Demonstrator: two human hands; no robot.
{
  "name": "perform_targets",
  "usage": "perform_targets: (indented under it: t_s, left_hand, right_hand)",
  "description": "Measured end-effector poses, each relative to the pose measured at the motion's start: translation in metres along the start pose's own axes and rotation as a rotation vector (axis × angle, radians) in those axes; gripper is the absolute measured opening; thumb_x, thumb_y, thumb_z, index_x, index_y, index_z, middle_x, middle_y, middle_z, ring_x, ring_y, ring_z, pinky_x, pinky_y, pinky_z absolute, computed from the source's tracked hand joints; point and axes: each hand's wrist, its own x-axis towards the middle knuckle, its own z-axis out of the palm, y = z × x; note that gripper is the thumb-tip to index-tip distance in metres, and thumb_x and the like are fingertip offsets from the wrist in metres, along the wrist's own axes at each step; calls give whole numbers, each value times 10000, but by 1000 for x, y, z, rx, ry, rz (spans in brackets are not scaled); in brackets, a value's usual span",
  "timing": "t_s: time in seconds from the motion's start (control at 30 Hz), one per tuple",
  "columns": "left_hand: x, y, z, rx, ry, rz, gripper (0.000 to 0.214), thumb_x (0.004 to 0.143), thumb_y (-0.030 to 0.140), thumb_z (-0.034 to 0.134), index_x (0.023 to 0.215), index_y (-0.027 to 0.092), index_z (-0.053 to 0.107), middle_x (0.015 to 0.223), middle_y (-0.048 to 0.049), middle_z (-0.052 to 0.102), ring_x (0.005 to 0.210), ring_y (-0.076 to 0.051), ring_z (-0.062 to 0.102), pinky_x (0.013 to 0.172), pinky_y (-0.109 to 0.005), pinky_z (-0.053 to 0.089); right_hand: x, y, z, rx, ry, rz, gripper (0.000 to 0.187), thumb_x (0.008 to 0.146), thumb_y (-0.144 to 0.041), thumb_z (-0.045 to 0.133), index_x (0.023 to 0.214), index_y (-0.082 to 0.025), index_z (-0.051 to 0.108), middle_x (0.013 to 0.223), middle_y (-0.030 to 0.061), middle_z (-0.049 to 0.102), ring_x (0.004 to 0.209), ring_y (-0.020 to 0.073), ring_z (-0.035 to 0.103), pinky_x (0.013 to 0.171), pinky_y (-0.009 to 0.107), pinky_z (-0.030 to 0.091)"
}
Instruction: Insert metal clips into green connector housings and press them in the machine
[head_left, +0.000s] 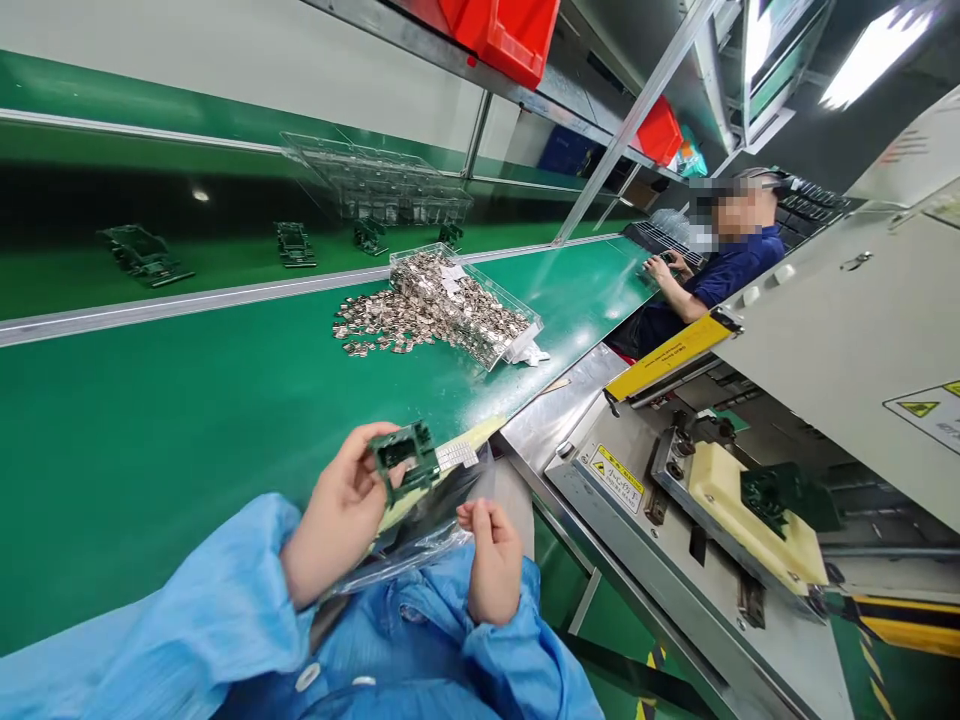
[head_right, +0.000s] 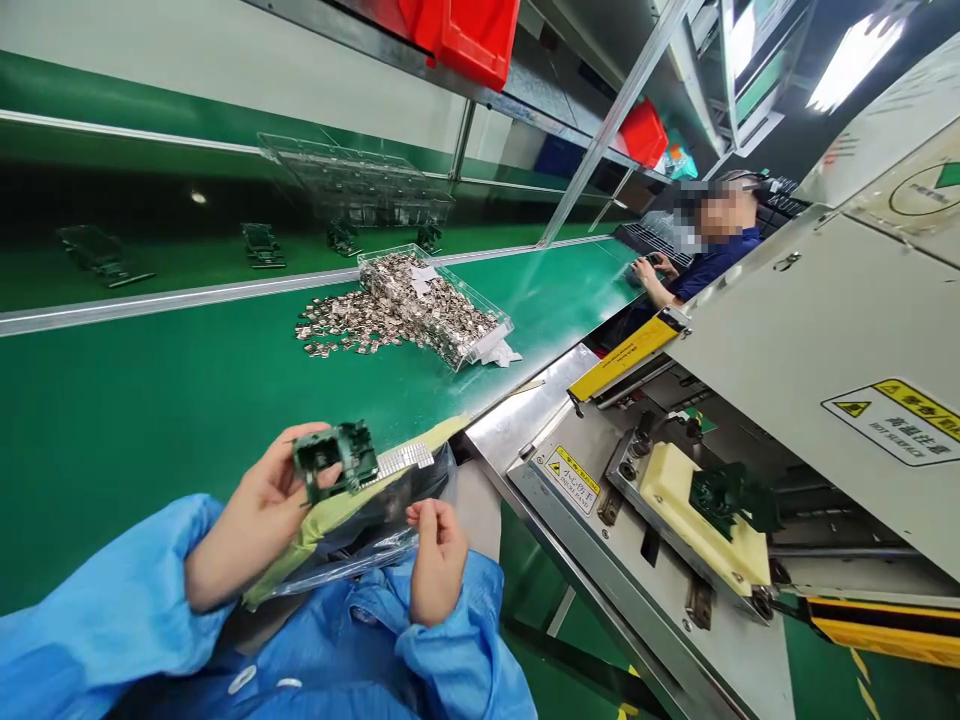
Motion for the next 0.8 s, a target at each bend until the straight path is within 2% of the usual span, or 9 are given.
perform_targets:
  t_s: [0.1,0.17,0.23,0.3,0.4,0.6,0.8]
  left_hand:
    - [27,-10,35,-104,-33,31,357,693,248,677,1003,186,513,897,-19,628,852,-156,617,763,-254,504]
    - [40,-22,56,-148,-49,27,360,705,245,656,1019,181,491,919,-30,626,868,-159,621,774,-263,502]
    - [47,-33,68,-156,-60,16,361,717,236,639,1034,181,475,911,-32,626,854,-155,626,758,-259,500]
    - [47,-42,70,-138,-75,12,352,730,223,630,1043,181,474,907,-31,630,853,-150,627,750,-249,498]
    - [40,-48,60,-101,-101,10,341,773,225,619,1079,186,475,974,-43,632,891,-142,622,775,-240,497]
    - [36,-48,55,-49,-117,26,320,819,264,594,1107,197,473,1068,-60,614,963,-149,615,850,-261,499]
    - [40,-46,57,-14,-100,47,328,806,295,597,1096,198,478,1063,-60,603,965,-156,611,843,-262,502]
  right_hand:
    - [29,14,1,-30,-7,11,528,762,-674,583,762,-150,649,657,56,650,602,176,584,580,295,482]
    - [44,15,11,-17,-33,-2,527,718,-687,617,718,-159,623,600,28,617,538,154,544,514,267,447]
    - [52,13,21,-7,-50,-14,508,706,-670,639,623,-174,568,531,2,564,489,137,495,469,249,406]
    - [53,12,27,1,-55,-24,500,722,-652,633,582,-184,530,499,-8,530,468,129,464,448,244,380]
    - [50,14,31,3,-41,-43,484,763,-639,589,608,-184,530,516,-5,523,478,132,457,450,243,375]
    - [45,30,33,-52,3,-129,458,852,-607,473,640,-201,494,547,-25,438,509,128,386,474,247,336]
    - [48,44,27,-163,-29,-232,416,903,-537,416,670,-206,512,564,-13,457,541,147,398,527,276,335]
